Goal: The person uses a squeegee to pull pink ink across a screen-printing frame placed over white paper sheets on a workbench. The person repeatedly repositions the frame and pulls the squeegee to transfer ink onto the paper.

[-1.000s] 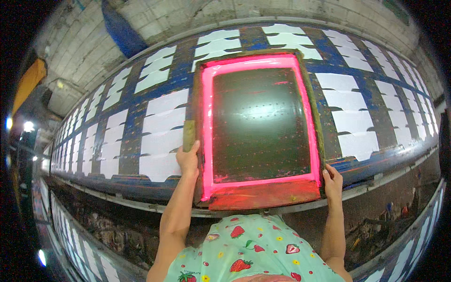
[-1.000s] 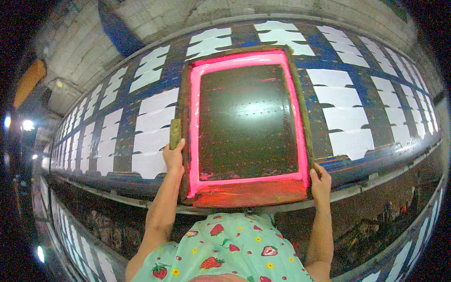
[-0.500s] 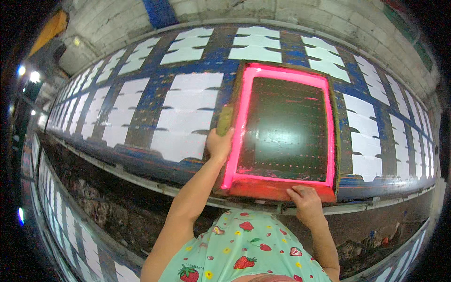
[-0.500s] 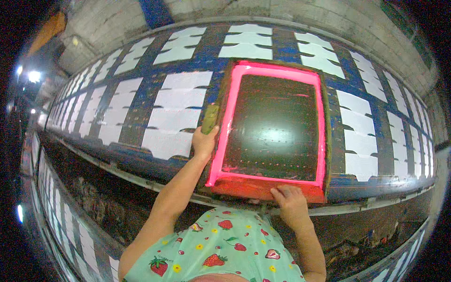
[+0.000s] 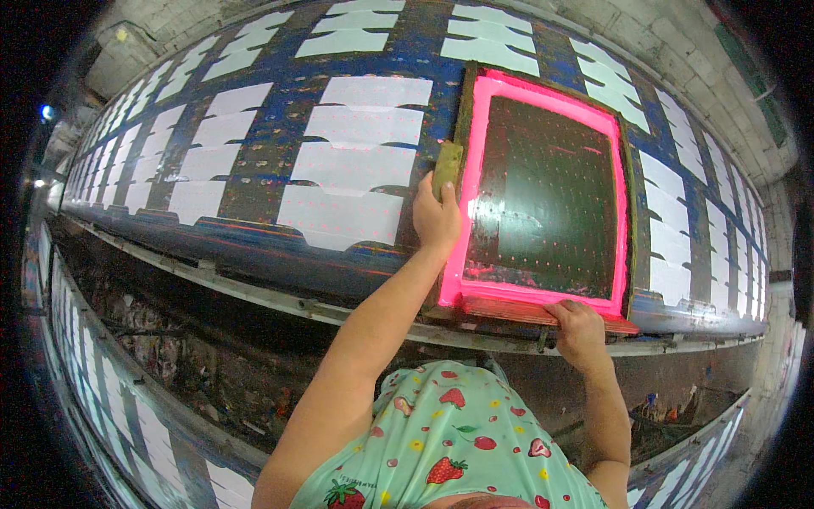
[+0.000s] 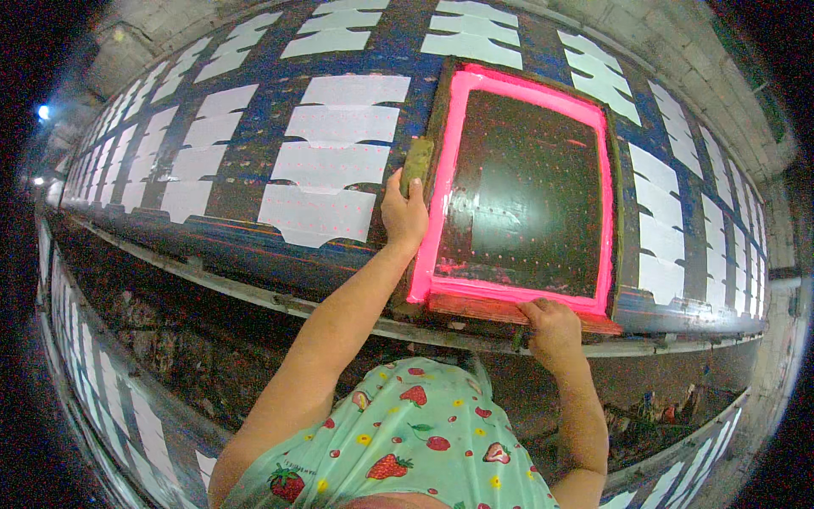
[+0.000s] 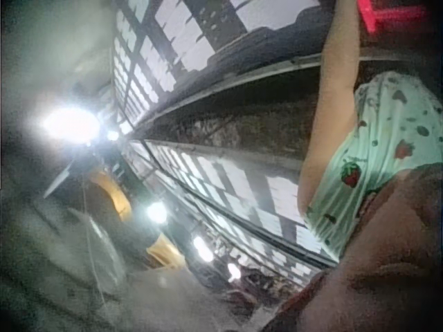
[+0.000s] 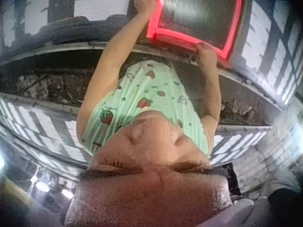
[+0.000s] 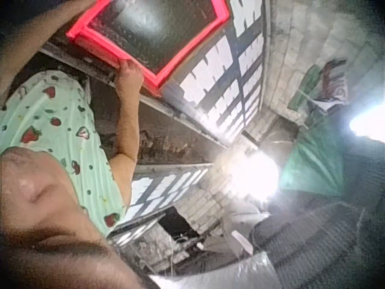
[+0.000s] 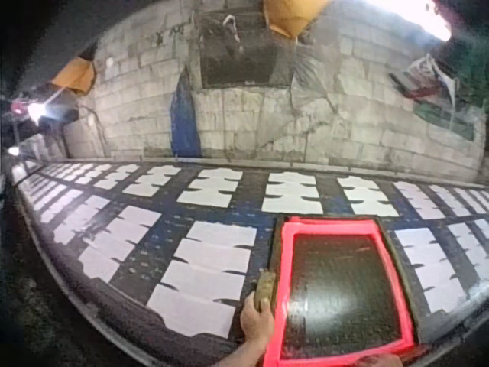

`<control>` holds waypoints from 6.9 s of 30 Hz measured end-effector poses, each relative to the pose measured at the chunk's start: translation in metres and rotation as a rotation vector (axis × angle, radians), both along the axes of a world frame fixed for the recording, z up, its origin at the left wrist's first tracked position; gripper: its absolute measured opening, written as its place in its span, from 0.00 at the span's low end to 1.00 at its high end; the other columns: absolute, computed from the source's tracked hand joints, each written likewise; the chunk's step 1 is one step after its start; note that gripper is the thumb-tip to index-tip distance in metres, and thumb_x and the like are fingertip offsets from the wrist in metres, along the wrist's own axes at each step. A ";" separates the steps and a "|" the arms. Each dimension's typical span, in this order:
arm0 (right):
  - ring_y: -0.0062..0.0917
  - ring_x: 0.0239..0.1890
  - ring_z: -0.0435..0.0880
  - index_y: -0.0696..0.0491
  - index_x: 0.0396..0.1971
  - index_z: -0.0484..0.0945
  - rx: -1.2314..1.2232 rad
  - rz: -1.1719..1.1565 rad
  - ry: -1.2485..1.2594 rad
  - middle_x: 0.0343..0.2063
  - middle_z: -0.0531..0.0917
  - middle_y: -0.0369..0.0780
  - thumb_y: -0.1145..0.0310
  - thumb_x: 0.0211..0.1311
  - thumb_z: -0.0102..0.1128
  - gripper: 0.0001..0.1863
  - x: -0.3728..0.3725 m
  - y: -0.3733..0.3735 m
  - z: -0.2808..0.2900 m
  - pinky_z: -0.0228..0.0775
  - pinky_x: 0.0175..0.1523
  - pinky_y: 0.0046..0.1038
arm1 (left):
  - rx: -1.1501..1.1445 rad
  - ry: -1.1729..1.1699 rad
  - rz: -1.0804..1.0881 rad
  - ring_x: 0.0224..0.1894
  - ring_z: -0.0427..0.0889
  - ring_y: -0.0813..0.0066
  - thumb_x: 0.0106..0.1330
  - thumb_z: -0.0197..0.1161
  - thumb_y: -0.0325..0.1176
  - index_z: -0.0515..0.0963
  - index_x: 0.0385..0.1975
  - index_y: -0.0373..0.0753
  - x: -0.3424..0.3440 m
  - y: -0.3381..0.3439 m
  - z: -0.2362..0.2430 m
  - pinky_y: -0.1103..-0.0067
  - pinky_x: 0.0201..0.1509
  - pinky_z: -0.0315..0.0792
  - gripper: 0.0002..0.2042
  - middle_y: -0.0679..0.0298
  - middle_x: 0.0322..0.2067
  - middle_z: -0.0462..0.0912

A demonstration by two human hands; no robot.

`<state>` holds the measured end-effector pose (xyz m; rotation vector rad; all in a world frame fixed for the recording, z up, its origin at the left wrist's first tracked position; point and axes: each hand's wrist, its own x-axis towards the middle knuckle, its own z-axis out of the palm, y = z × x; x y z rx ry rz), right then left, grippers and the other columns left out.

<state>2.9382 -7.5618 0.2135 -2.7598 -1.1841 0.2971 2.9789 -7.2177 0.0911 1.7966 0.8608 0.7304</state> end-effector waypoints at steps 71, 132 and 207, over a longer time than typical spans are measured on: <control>0.44 0.48 0.89 0.48 0.51 0.89 0.063 0.135 -0.153 0.42 0.89 0.44 0.67 0.56 0.72 0.20 0.027 -0.016 -0.026 0.82 0.54 0.45 | -0.114 0.131 0.004 0.52 0.90 0.43 0.58 0.84 0.54 0.86 0.48 0.27 0.011 0.014 -0.020 0.59 0.60 0.80 0.33 0.40 0.47 0.91; 0.29 0.48 0.90 0.60 0.58 0.88 0.940 -0.957 0.333 0.49 0.91 0.47 0.71 0.72 0.69 0.17 0.187 -0.387 -0.052 0.82 0.56 0.32 | -0.480 -0.102 -0.054 0.50 0.88 0.66 0.70 0.77 0.28 0.84 0.58 0.32 0.092 -0.175 0.059 0.69 0.58 0.80 0.19 0.60 0.50 0.89; 0.44 0.47 0.90 0.48 0.52 0.89 0.335 0.125 -0.506 0.43 0.89 0.47 0.74 0.59 0.64 0.20 0.542 -0.376 -0.074 0.83 0.54 0.47 | -0.083 0.043 0.017 0.60 0.82 0.67 0.86 0.57 0.36 0.78 0.67 0.26 0.191 -0.478 0.024 0.71 0.70 0.73 0.20 0.53 0.59 0.86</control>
